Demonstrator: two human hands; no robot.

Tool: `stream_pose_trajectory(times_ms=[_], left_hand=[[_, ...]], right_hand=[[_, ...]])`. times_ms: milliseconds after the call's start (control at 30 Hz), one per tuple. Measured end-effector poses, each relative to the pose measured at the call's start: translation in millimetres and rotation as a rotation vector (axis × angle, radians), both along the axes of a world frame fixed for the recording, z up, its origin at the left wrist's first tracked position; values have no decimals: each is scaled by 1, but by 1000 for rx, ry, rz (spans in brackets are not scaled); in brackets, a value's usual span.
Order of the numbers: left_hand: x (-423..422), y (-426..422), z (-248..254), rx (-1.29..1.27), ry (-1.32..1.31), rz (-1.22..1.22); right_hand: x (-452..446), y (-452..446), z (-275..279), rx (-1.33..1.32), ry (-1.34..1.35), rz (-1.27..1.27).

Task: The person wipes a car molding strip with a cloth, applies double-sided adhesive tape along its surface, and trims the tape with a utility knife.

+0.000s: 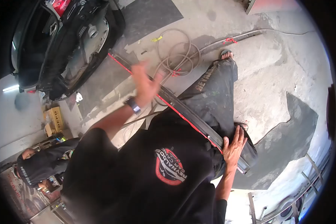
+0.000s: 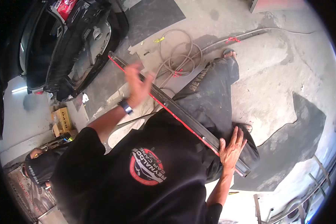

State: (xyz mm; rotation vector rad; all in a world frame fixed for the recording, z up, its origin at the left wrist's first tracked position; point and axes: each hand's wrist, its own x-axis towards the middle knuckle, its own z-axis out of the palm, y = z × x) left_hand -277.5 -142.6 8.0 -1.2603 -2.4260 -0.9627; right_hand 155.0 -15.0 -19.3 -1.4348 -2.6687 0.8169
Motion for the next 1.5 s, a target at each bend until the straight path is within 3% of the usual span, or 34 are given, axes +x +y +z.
stream_pose_trajectory(times_ms=[33, 67, 133, 167, 233, 267, 300, 367, 433, 467, 500, 567, 667, 767, 833, 900, 933, 967, 1033, 1100, 1167, 1200, 1233, 1267, 1300, 1400, 1500], left_hand=[[-27, -11, -15, 148, -198, 241], [-58, -16, -25, 189, -110, 429], [-94, -28, -48, 12, -129, 903], [-107, -34, -64, -23, -386, 1057], [-111, -43, -99, 491, -1426, 448], [-85, -12, -81, 518, -1541, 828], [-65, -7, -73, 501, -1698, 748], [-104, -43, -131, 536, -1841, 401], [-117, -27, -147, 607, -1847, 470], [-122, -15, -153, 647, -1843, 503], [-125, -2, -158, 608, -1827, 497], [-130, 14, -159, 560, -1781, 482], [-113, 52, -120, 536, -1808, 385], [-138, 79, -115, 406, -1860, 91], [-128, 113, -94, 498, -1935, 55], [-113, 144, -80, 528, -1969, -92], [-104, 160, -72, 536, -1975, -76], [-88, 170, -64, 486, -2092, -259], [-47, 183, -34, 386, -2246, -656], [-1, 198, -6, 500, -2418, -788], [25, 210, -7, 613, -2372, -729], [57, 213, 14, 714, -2368, -668], [77, 216, 17, 613, -2111, -733], [98, 222, 37, 653, -2051, -608], [123, 223, 47, 666, -2030, -481], [148, 222, 61, 634, -1924, -477], [179, 216, 86, 628, -1831, -314]], right_hand=[[0, -4, 1, 58, -31, -19], [7, -10, 3, 116, -74, -45], [0, -7, 15, 142, -72, -101], [4, -8, 8, 155, -87, -148], [10, -13, 3, 201, -96, -220], [14, -16, 10, 218, -50, -251], [21, -18, 15, 218, 22, -281], [16, -43, 45, 51, 316, -210], [8, -74, 79, -268, 614, -114], [6, -87, 105, -634, 751, -140], [7, -103, 96, -758, 740, -16], [10, -119, 99, -715, 746, -103], [39, -168, 94, -717, 752, -436], [81, -179, 107, -571, 153, -290], [72, -154, 128, -436, 308, -630], [59, -104, 136, 130, 225, -625], [60, -75, 132, 241, 191, -594], [60, -52, 127, 350, 159, -559], [60, -28, 114, 122, 144, -459], [51, -8, 95, -127, 309, -356], [33, 3, 92, -372, 371, -391], [23, 5, 89, -366, 391, -332], [11, 9, 87, -277, 389, -285], [-8, 25, 88, -277, 405, -278], [-15, 28, 86, -281, 400, -307], [-28, 49, 77, -348, 495, -324], [-40, 63, 76, -366, 580, -337]])
